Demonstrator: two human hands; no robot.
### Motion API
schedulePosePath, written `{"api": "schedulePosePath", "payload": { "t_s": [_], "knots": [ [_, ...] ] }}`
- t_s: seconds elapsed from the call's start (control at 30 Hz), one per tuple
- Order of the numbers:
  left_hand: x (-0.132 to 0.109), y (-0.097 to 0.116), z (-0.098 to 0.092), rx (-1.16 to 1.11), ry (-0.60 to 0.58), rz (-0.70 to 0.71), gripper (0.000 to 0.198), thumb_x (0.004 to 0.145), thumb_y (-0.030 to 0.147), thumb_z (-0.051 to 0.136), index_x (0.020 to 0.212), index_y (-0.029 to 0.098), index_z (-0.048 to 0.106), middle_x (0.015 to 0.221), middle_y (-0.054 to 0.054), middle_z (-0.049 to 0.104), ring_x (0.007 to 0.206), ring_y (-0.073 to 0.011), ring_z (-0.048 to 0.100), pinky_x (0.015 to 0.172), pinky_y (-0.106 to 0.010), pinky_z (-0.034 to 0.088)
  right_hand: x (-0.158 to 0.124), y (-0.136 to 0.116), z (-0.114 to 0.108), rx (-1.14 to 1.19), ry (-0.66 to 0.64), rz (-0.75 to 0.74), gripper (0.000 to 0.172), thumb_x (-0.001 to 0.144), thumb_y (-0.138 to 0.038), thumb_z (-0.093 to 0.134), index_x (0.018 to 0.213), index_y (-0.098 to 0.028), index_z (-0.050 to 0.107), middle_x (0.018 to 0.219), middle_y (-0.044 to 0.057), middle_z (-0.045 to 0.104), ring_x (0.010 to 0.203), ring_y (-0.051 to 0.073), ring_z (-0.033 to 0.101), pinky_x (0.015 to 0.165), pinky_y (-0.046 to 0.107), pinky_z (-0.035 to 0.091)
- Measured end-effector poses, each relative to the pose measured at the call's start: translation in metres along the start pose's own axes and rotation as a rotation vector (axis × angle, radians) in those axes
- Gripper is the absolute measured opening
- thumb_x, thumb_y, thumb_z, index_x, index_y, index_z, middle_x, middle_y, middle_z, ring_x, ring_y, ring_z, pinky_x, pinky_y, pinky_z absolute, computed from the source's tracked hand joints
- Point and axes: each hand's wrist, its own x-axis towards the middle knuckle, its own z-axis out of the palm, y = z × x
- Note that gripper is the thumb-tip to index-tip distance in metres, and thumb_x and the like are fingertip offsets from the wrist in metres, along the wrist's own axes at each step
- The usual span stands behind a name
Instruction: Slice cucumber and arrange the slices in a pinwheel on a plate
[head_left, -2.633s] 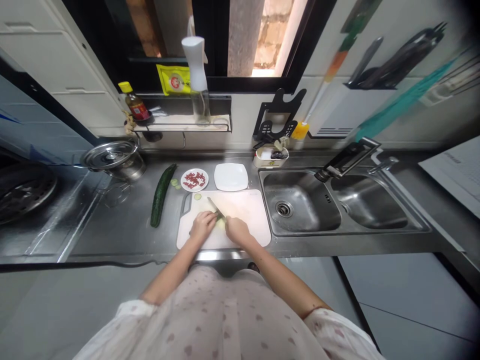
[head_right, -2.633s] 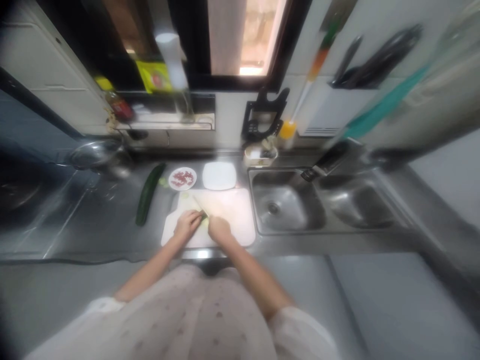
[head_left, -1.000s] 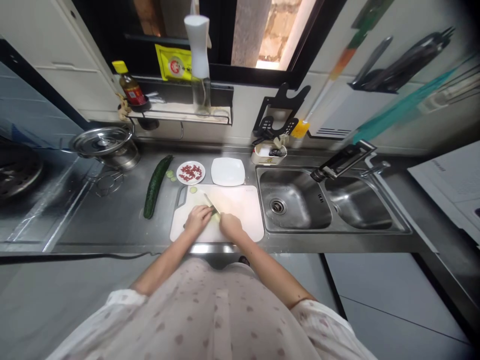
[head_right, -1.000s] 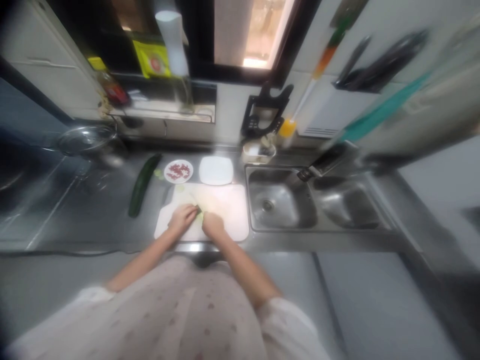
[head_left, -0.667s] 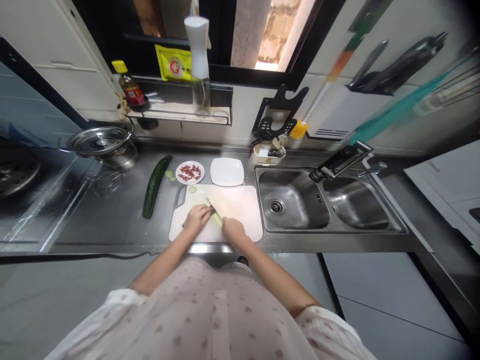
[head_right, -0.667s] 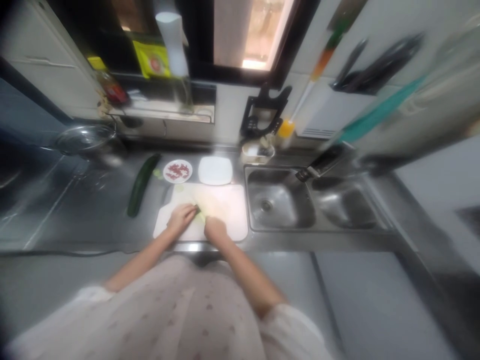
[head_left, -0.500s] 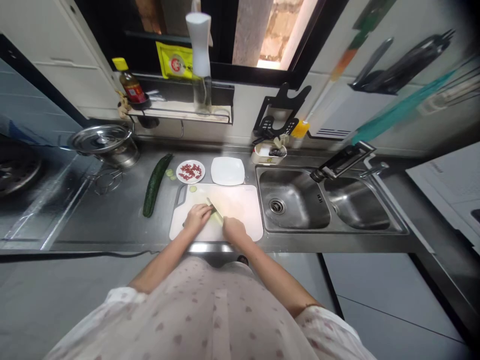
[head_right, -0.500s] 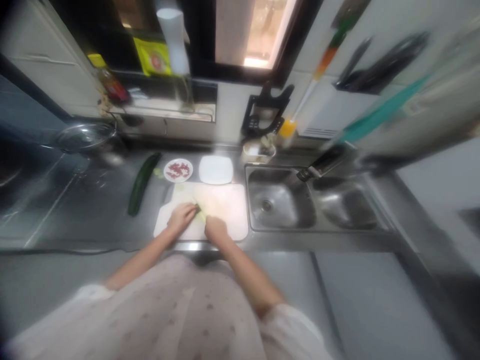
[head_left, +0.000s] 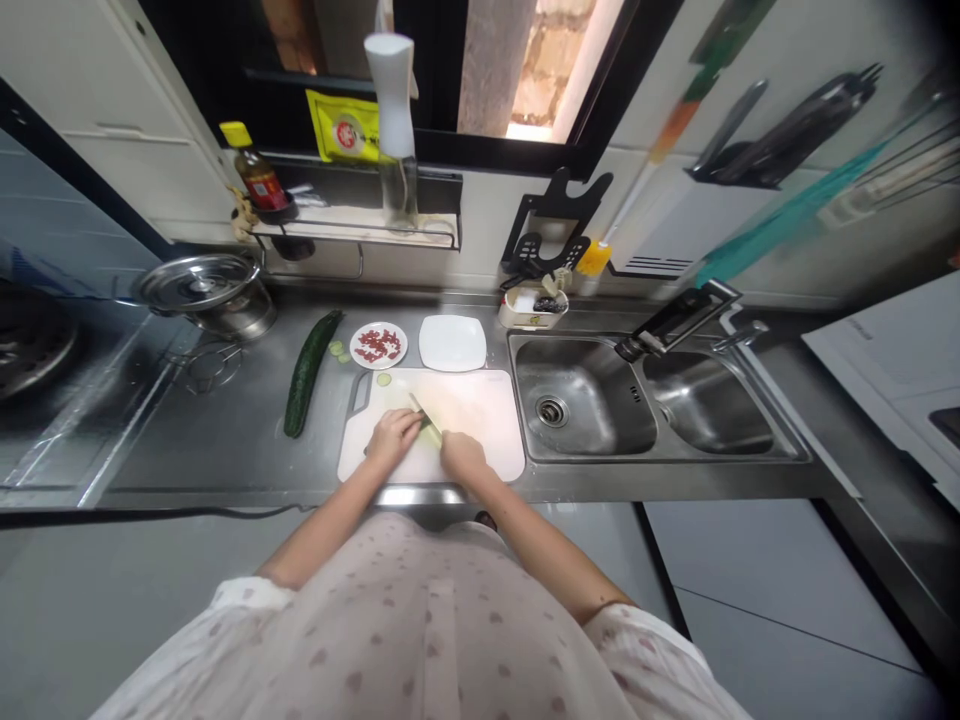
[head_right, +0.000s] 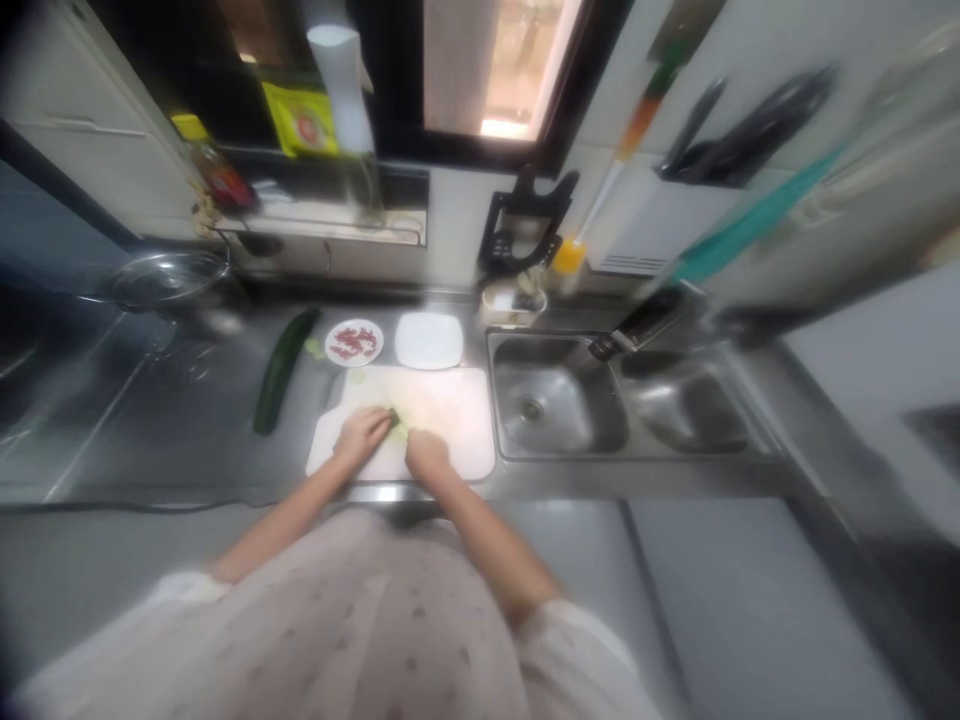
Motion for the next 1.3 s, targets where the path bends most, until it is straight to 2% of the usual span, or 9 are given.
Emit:
{"api": "schedulePosePath", "payload": {
  "t_s": [0.13, 0.43, 0.77, 1.3],
  "knots": [
    [0.0, 0.0, 0.0, -0.004, 0.011, -0.006, 0.02, 0.091, 0.025, 0.054, 0.102, 0.021, 0.071, 0.101, -0.006, 0.07, 0.094, -0.0196, 0.06, 0.085, -0.035, 0.048, -0.009, 0.004, 0.002, -0.022, -0.004, 0.011, 0.032, 0.089, -0.009, 0.037, 0.108, -0.014, 0.062, 0.101, 0.015, 0.069, 0.097, 0.023, 0.066, 0.077, 0.03, 0.047],
    [0.0, 0.003, -0.002, -0.006, 0.007, -0.016, 0.021, 0.091, 0.026, 0.053, 0.101, 0.021, 0.071, 0.1, -0.006, 0.07, 0.095, -0.0197, 0.06, 0.086, -0.035, 0.049, 0.009, -0.001, 0.002, -0.005, -0.002, -0.02, 0.031, 0.089, -0.011, 0.038, 0.109, -0.015, 0.062, 0.101, 0.014, 0.069, 0.099, 0.022, 0.065, 0.078, 0.028, 0.047],
    [0.0, 0.002, -0.001, 0.009, -0.007, -0.025, 0.021, 0.091, 0.026, 0.053, 0.102, 0.021, 0.07, 0.101, -0.006, 0.07, 0.095, -0.0197, 0.061, 0.086, -0.035, 0.048, -0.002, 0.003, 0.001, -0.016, -0.019, -0.004, 0.033, 0.09, -0.01, 0.036, 0.11, -0.014, 0.061, 0.101, 0.015, 0.069, 0.099, 0.021, 0.065, 0.078, 0.028, 0.047],
    [-0.001, 0.002, 0.0, -0.008, 0.01, -0.019, 0.021, 0.092, 0.027, 0.053, 0.102, 0.022, 0.071, 0.099, -0.006, 0.07, 0.094, -0.019, 0.06, 0.086, -0.035, 0.049, 0.008, 0.001, 0.007, -0.01, -0.006, -0.014, 0.029, 0.09, -0.01, 0.038, 0.108, -0.014, 0.061, 0.101, 0.014, 0.069, 0.096, 0.021, 0.066, 0.077, 0.027, 0.047]
  ]
}}
